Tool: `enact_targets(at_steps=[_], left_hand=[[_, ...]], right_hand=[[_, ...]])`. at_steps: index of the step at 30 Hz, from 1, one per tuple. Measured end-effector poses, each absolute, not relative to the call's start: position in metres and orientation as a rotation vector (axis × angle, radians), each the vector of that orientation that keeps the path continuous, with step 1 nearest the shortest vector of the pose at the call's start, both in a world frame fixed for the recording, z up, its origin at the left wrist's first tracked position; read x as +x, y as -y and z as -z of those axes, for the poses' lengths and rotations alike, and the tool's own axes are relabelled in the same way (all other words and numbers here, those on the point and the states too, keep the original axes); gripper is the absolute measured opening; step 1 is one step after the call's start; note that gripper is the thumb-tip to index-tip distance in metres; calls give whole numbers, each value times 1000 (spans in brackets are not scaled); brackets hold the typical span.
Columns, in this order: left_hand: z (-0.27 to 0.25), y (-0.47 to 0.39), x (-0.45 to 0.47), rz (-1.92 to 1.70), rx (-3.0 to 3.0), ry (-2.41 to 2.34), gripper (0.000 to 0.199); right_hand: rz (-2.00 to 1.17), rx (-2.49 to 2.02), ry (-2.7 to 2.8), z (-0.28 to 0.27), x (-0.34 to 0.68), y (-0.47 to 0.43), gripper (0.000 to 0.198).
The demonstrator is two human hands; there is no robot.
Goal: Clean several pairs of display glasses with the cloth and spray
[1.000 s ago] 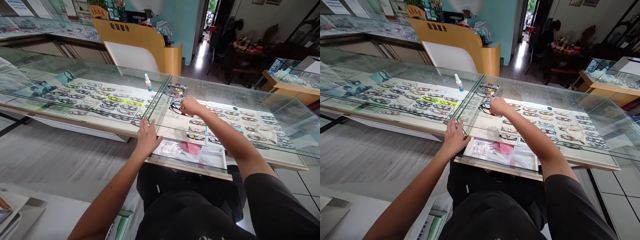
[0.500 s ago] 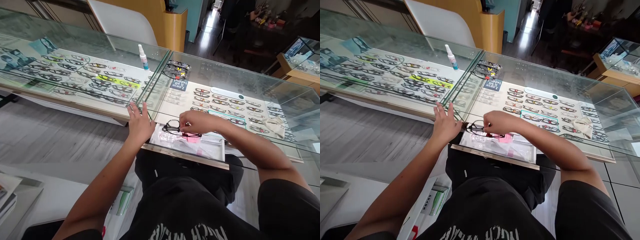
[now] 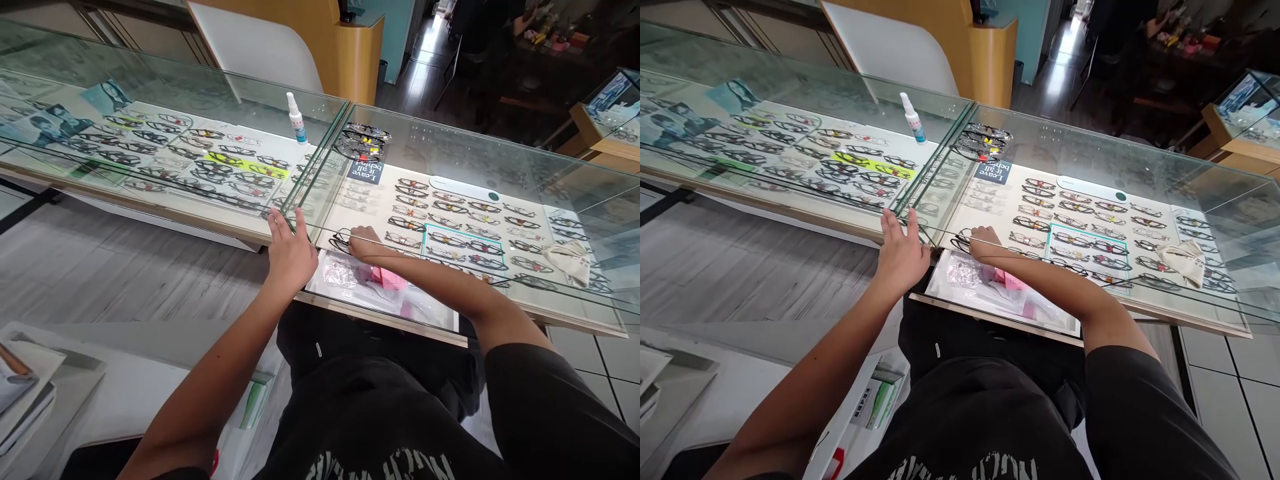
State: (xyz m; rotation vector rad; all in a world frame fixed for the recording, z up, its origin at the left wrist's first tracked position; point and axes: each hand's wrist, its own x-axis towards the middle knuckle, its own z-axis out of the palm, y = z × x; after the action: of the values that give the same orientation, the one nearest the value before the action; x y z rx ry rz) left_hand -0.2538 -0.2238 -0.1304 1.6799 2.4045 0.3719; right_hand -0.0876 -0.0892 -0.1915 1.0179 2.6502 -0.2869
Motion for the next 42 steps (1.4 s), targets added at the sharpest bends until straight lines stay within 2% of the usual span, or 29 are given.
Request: enact_targets(at_steps=[5,16,21,34,42], left_hand=[[127,223,-252,-352,1664,-2408,91],[130,223,-251,-381,1687,-2405,93],[130,223,-251,-342,1682,-2415,93],[128,223,-250,-314,1688,-2426,100],[132,223,-252,-332,1698,-2425,102]], right_hand=[[183,948,-2775,223,-104,70,34],[55,893,-2824,255,-103,44,36],[64,911,-2836,254,-100,40,36],[101,1119,-2814,250,-94,26,58],[159,1139,-2795,246,-95,25,61]])
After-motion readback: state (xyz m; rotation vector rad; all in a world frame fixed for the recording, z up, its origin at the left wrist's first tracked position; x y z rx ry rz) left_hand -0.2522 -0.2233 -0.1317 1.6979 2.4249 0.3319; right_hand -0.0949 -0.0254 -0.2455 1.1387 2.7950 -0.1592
